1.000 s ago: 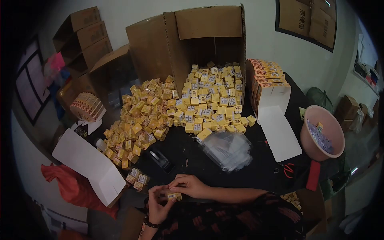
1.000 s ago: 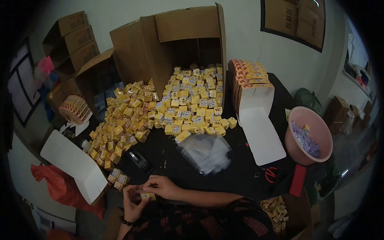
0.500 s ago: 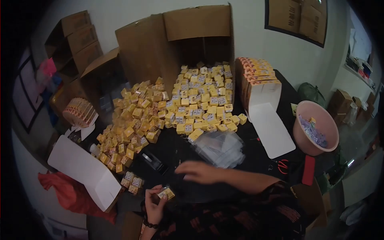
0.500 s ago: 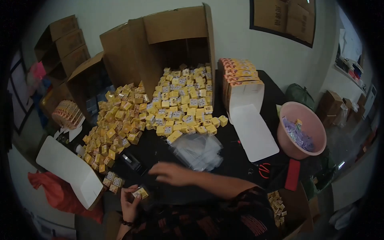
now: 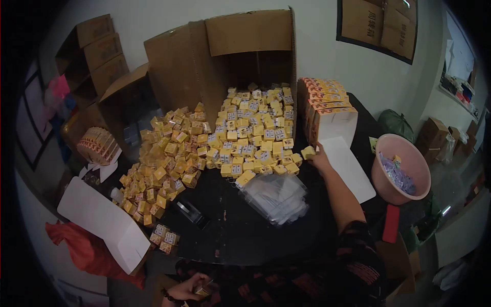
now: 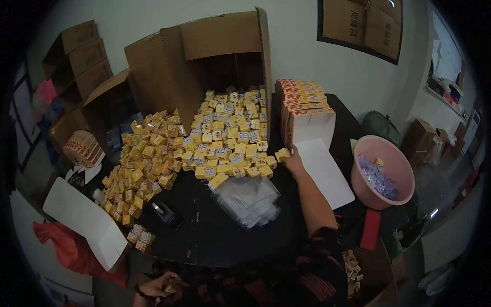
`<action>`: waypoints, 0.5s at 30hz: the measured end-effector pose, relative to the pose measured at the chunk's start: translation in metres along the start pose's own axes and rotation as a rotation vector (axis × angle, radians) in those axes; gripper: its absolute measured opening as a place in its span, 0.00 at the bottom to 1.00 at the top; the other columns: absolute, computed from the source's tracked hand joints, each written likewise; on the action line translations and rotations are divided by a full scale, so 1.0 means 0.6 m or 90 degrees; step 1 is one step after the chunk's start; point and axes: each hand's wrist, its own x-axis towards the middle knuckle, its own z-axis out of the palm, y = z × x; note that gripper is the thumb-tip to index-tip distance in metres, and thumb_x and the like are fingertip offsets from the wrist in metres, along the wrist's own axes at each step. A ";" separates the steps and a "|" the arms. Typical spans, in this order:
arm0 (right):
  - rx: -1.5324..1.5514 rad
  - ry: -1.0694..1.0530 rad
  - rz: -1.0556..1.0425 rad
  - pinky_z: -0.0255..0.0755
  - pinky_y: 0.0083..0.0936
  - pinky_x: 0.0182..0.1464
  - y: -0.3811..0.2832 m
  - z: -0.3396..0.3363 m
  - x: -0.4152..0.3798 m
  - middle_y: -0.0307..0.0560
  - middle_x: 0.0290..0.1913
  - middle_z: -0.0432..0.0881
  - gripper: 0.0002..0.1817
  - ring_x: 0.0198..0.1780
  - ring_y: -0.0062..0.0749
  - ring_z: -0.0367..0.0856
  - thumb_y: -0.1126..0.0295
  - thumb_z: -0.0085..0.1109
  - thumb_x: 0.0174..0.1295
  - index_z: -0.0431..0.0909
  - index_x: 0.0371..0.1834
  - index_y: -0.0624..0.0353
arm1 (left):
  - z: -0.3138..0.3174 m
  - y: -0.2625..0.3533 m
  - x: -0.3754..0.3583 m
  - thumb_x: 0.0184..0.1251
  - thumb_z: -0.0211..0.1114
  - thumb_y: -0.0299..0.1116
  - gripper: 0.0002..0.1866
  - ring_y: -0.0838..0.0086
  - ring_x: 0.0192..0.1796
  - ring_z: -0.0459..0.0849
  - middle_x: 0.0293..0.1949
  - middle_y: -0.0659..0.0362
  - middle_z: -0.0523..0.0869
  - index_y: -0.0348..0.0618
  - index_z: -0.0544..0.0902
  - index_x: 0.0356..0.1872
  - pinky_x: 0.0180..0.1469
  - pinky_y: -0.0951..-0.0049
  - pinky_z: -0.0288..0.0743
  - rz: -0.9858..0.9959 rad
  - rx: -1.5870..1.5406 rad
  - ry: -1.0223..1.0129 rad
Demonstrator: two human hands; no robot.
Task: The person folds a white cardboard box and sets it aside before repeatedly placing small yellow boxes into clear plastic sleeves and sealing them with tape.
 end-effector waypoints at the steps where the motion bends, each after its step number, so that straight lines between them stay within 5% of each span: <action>1: 0.388 -0.021 0.188 0.70 0.47 0.58 -0.046 -0.004 -0.037 0.62 0.58 0.71 0.44 0.56 0.50 0.75 0.76 0.55 0.59 0.40 0.76 0.44 | 0.000 0.005 0.005 0.54 0.70 0.21 0.41 0.66 0.57 0.76 0.56 0.52 0.74 0.42 0.56 0.68 0.57 0.66 0.71 0.023 -0.169 0.022; 2: 0.537 -0.081 0.179 0.67 0.50 0.61 -0.072 0.001 -0.071 0.58 0.61 0.67 0.45 0.59 0.49 0.72 0.80 0.50 0.62 0.35 0.76 0.40 | 0.000 0.016 0.019 0.53 0.69 0.19 0.43 0.67 0.60 0.75 0.57 0.53 0.74 0.41 0.54 0.69 0.60 0.65 0.69 0.048 -0.336 0.031; 5: 0.726 -0.278 0.105 0.64 0.43 0.66 -0.140 0.042 -0.190 0.50 0.65 0.65 0.40 0.63 0.45 0.68 0.79 0.52 0.61 0.47 0.75 0.39 | 0.026 0.088 0.073 0.56 0.65 0.20 0.42 0.61 0.59 0.76 0.58 0.46 0.74 0.42 0.53 0.71 0.57 0.64 0.72 0.239 -0.438 0.123; 7: 0.649 -0.352 0.064 0.63 0.42 0.66 -0.206 0.102 -0.272 0.49 0.66 0.64 0.39 0.64 0.45 0.67 0.77 0.54 0.61 0.50 0.74 0.42 | 0.023 0.116 0.111 0.56 0.63 0.18 0.41 0.62 0.59 0.76 0.59 0.48 0.73 0.43 0.53 0.71 0.60 0.63 0.71 0.335 -0.468 0.220; 11: 0.386 -0.460 -0.226 0.60 0.39 0.68 -0.247 0.218 -0.420 0.57 0.72 0.57 0.33 0.70 0.46 0.62 0.79 0.54 0.62 0.54 0.70 0.66 | 0.026 0.180 0.133 0.58 0.68 0.24 0.43 0.68 0.63 0.70 0.62 0.53 0.71 0.44 0.51 0.71 0.63 0.69 0.67 0.397 -0.091 0.376; 15: 0.168 -0.500 -0.467 0.59 0.38 0.68 -0.278 0.273 -0.466 0.57 0.70 0.62 0.31 0.70 0.44 0.62 0.80 0.54 0.61 0.58 0.69 0.65 | 0.047 0.183 0.103 0.56 0.71 0.28 0.46 0.68 0.64 0.70 0.62 0.53 0.70 0.44 0.50 0.72 0.63 0.69 0.66 0.403 -0.006 0.451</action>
